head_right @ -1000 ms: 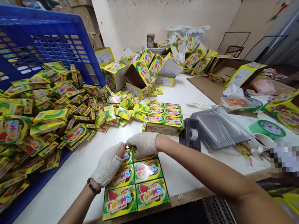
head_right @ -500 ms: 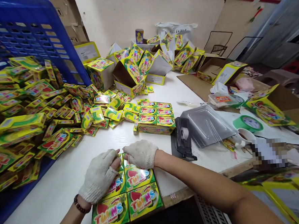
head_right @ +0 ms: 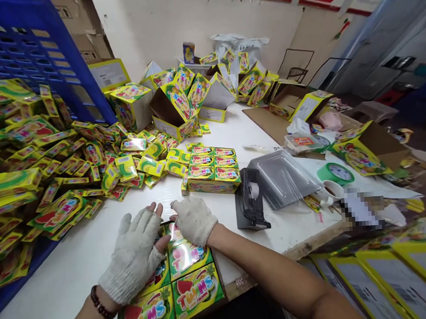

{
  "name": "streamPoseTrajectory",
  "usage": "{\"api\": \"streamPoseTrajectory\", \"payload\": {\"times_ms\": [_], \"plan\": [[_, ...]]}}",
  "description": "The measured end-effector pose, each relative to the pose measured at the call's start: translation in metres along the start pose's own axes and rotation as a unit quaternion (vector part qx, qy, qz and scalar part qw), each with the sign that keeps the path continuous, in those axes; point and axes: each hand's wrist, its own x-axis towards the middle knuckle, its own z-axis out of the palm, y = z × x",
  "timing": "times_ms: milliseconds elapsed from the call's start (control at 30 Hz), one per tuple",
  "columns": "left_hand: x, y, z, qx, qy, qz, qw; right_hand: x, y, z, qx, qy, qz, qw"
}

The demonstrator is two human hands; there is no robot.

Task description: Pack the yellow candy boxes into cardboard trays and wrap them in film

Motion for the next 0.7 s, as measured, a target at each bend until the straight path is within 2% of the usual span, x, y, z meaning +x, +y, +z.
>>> {"api": "streamPoseTrajectory", "payload": {"times_ms": [67, 133, 200, 233, 300, 367, 467, 533, 600, 633, 700], "plan": [[0.003, 0.005, 0.002, -0.008, 0.003, 0.062, 0.998, -0.008, 0.006, 0.0, 0.064, 0.079, 0.001, 0.995], [0.005, 0.01, 0.002, -0.014, -0.039, 0.098, 0.994, -0.026, 0.02, -0.013, 0.097, 0.171, -0.002, 0.981], [0.005, 0.014, 0.001, -0.012, -0.079, 0.1, 0.992, -0.054, 0.043, -0.035, 0.046, 0.244, -0.017, 0.968], [0.005, 0.016, 0.0, -0.01, -0.087, 0.096, 0.992, -0.071, 0.058, -0.047, -0.012, 0.257, -0.028, 0.966], [0.006, 0.018, -0.001, -0.012, -0.083, 0.089, 0.992, -0.106, 0.091, -0.068, -0.15, 0.232, 0.013, 0.961], [0.006, 0.017, -0.001, -0.026, -0.071, 0.088, 0.993, -0.135, 0.125, -0.078, -0.244, 0.176, 0.118, 0.946], [0.004, 0.011, 0.001, -0.11, -0.043, 0.084, 0.989, -0.157, 0.162, -0.082, -0.275, 0.11, 0.225, 0.928], [-0.001, 0.004, -0.001, -0.213, 0.001, 0.041, 0.976, -0.16, 0.171, -0.087, -0.24, 0.119, 0.238, 0.933], [-0.005, -0.002, -0.008, -0.316, 0.049, -0.061, 0.946, -0.157, 0.164, -0.098, -0.211, 0.187, 0.206, 0.937], [-0.006, -0.005, -0.014, -0.365, 0.061, -0.123, 0.921, -0.155, 0.154, -0.104, -0.208, 0.233, 0.17, 0.935], [-0.005, -0.011, -0.027, -0.468, 0.064, -0.22, 0.853, -0.148, 0.123, -0.11, -0.209, 0.313, 0.064, 0.924]]}}
